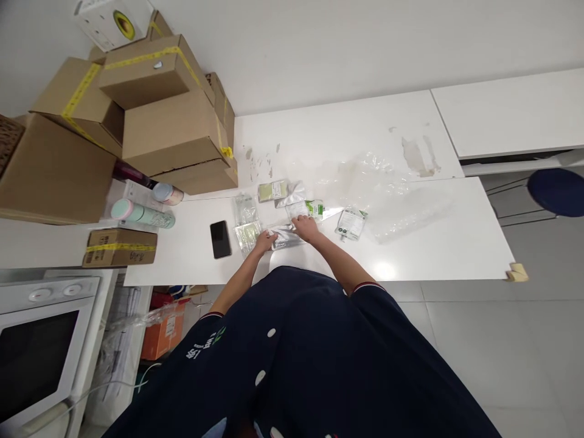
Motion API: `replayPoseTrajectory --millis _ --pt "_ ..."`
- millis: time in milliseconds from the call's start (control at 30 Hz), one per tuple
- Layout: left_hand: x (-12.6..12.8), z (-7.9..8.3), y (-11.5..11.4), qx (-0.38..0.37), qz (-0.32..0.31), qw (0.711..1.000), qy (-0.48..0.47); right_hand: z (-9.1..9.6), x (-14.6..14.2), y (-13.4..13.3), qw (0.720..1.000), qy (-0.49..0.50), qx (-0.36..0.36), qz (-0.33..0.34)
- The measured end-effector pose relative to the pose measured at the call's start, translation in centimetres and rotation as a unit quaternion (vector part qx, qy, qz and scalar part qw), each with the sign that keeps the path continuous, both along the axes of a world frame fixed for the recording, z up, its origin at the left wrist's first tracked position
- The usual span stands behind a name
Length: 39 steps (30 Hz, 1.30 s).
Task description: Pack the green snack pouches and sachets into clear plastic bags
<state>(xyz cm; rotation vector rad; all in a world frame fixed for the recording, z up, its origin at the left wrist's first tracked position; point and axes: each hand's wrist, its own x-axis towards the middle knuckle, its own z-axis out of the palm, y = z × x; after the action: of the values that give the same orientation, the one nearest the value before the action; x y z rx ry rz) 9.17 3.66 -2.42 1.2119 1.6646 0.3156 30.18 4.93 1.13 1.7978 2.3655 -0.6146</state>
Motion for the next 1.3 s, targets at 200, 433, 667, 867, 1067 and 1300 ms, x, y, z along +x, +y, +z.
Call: replayPoseTrajectory --millis 200,433,667,867,1067,1300 --pt "0.4 -1.0 1.2 0.025 -0.071 0.987 0.14 -1.3 -0.7 -7.9 0.968 0.163 -0.011 -0.189" --pt "1.3 -1.2 0.9 0.01 -0.07 0.979 0.189 -4.0 -2.5 -9.1 0.598 0.542 -0.21 -0.552" --pt "1.0 1.0 -2.0 -0.02 -0.107 0.975 0.193 -4.9 -2.2 -7.2 0.481 0.601 -0.131 -0.624" --pt "1.1 2.9 -0.5 0.086 -0.09 0.989 -0.074 -3.8 -0.1 -8.4 0.57 0.631 -0.21 -0.482" --pt "3.0 3.1 -0.6 0.055 -0.005 0.968 -0.244 -2.3 -0.5 -8.5 0.596 0.637 -0.145 -0.467" --pt "2.5 3.3 -1.3 0.128 -0.078 0.963 -0.223 -1.7 -0.7 -8.2 0.733 0.503 0.038 -0.456"
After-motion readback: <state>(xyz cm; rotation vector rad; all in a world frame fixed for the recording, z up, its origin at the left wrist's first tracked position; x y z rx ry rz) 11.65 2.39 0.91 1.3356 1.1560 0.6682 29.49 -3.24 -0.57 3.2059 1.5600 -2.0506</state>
